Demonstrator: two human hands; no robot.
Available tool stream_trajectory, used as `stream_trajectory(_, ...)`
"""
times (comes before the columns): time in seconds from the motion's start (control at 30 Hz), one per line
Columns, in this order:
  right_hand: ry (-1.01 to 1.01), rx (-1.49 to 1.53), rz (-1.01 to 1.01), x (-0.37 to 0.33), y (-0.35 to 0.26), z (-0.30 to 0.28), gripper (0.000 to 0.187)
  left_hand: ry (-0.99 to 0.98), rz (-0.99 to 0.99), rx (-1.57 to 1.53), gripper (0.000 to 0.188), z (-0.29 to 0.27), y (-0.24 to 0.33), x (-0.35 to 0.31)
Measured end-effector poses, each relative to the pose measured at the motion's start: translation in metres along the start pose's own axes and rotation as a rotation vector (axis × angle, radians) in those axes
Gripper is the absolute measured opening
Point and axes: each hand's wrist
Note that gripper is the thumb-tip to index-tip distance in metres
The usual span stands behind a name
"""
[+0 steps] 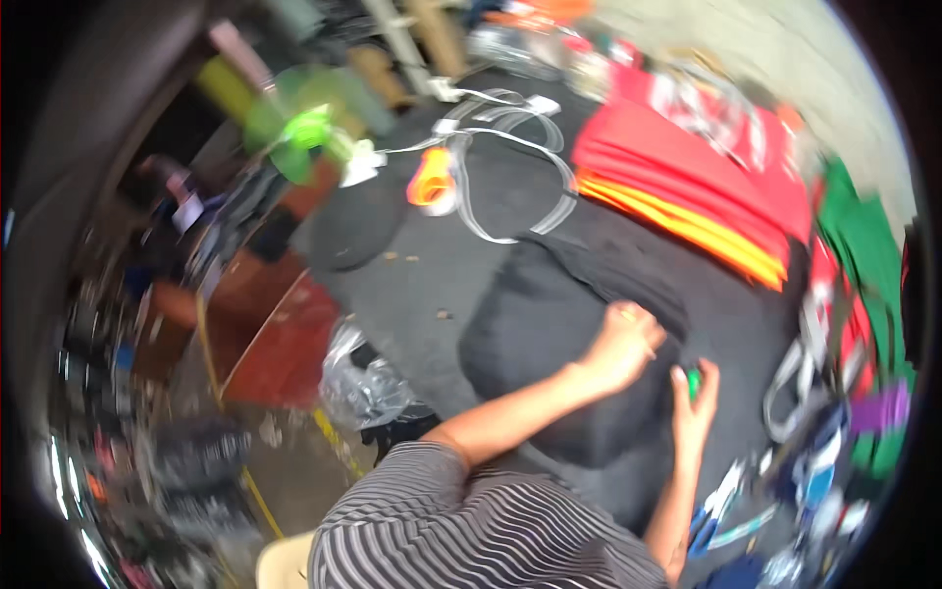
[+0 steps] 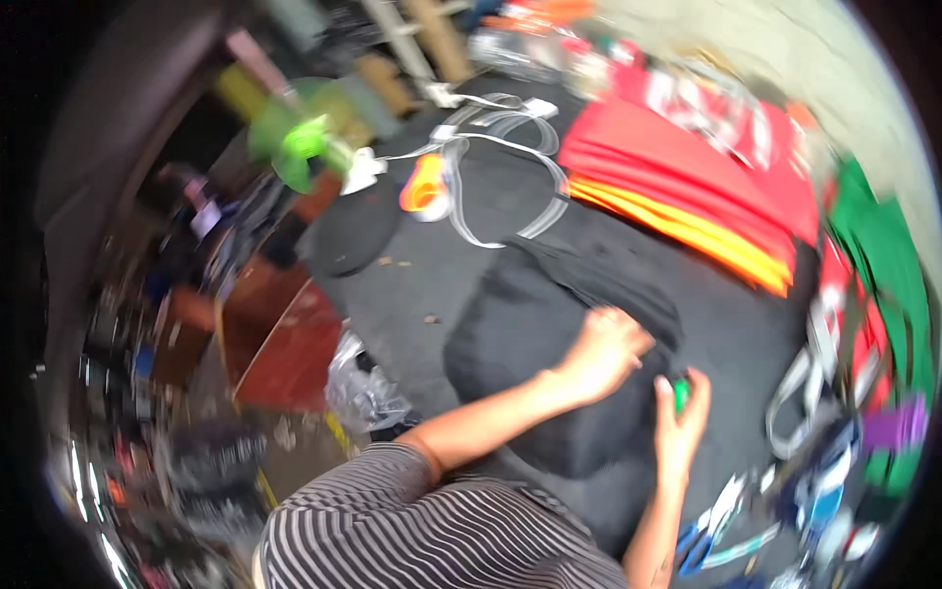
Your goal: Sealing the edges of black mesh fabric pieces using a lighter.
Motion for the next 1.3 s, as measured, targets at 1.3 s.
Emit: stream_trajectory(1.3,0.19,0.056,-0.101,0.029,-0.003,0.051,0.02,-0.247,-0.278,-0.636,0.023,0.005,-0.022,0.021)
Point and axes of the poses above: each hand's wrist, its own x-axis towards the middle knuckle, its own z-axis out of the palm, y = z × x, and after that the axes turned 9 degrees about -z, right-handed
